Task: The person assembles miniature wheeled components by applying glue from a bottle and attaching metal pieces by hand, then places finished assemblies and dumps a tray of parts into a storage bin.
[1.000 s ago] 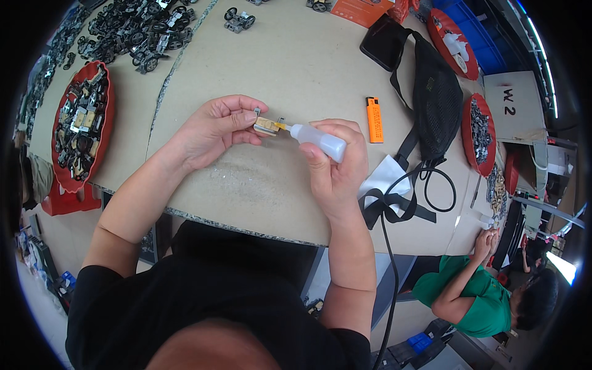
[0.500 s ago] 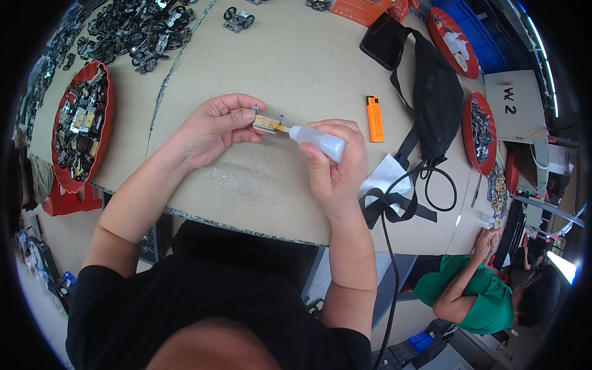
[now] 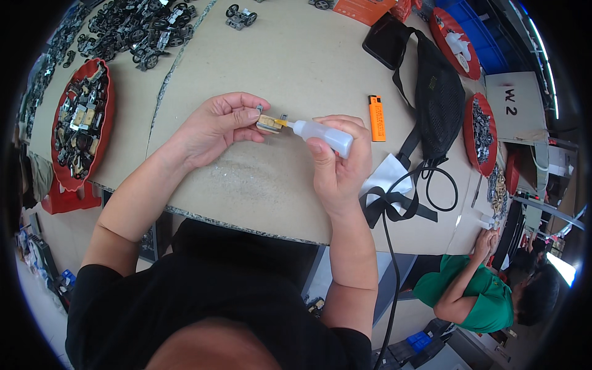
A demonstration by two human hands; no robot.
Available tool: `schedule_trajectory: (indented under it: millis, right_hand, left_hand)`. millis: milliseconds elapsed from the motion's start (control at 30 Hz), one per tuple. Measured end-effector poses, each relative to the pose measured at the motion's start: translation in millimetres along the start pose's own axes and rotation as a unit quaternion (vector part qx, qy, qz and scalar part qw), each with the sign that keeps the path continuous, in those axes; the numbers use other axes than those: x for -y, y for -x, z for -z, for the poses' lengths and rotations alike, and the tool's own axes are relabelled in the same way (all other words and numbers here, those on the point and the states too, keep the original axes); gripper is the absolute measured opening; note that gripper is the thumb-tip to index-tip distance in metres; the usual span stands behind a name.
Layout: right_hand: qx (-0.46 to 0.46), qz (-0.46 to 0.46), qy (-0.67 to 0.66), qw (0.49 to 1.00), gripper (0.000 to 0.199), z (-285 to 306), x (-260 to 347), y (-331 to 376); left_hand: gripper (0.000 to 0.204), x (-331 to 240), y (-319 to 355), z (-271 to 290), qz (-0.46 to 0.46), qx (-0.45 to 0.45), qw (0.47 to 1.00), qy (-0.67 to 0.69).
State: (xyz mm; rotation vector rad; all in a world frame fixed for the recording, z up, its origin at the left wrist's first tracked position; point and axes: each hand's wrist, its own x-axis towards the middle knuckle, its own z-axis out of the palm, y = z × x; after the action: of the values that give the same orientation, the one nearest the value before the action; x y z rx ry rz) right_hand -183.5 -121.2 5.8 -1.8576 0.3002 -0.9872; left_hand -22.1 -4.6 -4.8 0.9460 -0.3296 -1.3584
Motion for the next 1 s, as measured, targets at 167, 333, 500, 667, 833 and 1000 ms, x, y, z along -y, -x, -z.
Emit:
schedule_trajectory:
  millis: [167, 333, 500, 667, 833, 1000]
  right_hand:
    - [0.008, 0.007, 0.001, 1.0, 0.023, 0, -1, -1]
    - [0.008, 0.011, 0.001, 1.0, 0.023, 1, -1, -1]
    - [0.009, 0.007, 0.017, 1.0, 0.023, 2, 0, -2]
    - [0.008, -0.004, 0.007, 1.0, 0.022, 3, -1, -1]
    - [-0.126, -0.144, -0.263, 0.946, 0.022, 9, 2, -12]
    - [-0.174, -0.223, -0.24, 0.929, 0.03, 11, -9, -21]
  left_hand:
    - [0.018, 0, 0, 0, -0.001, 0.008, 1.0, -0.001]
    - [0.018, 0, 0, -1, 0.002, -0.004, 1.0, -0.007]
    - [0.018, 0, -1, 2, -0.003, 0.006, 1.0, 0.014]
    - [0.017, -2, -1, 1, -0.001, 0.002, 1.0, 0.019]
    - [0.017, -2, -2, 3, -0.001, 0.021, 1.0, 0.024]
    - [0.017, -2, 1, 4, -0.003, 0.023, 0.999, 0.022]
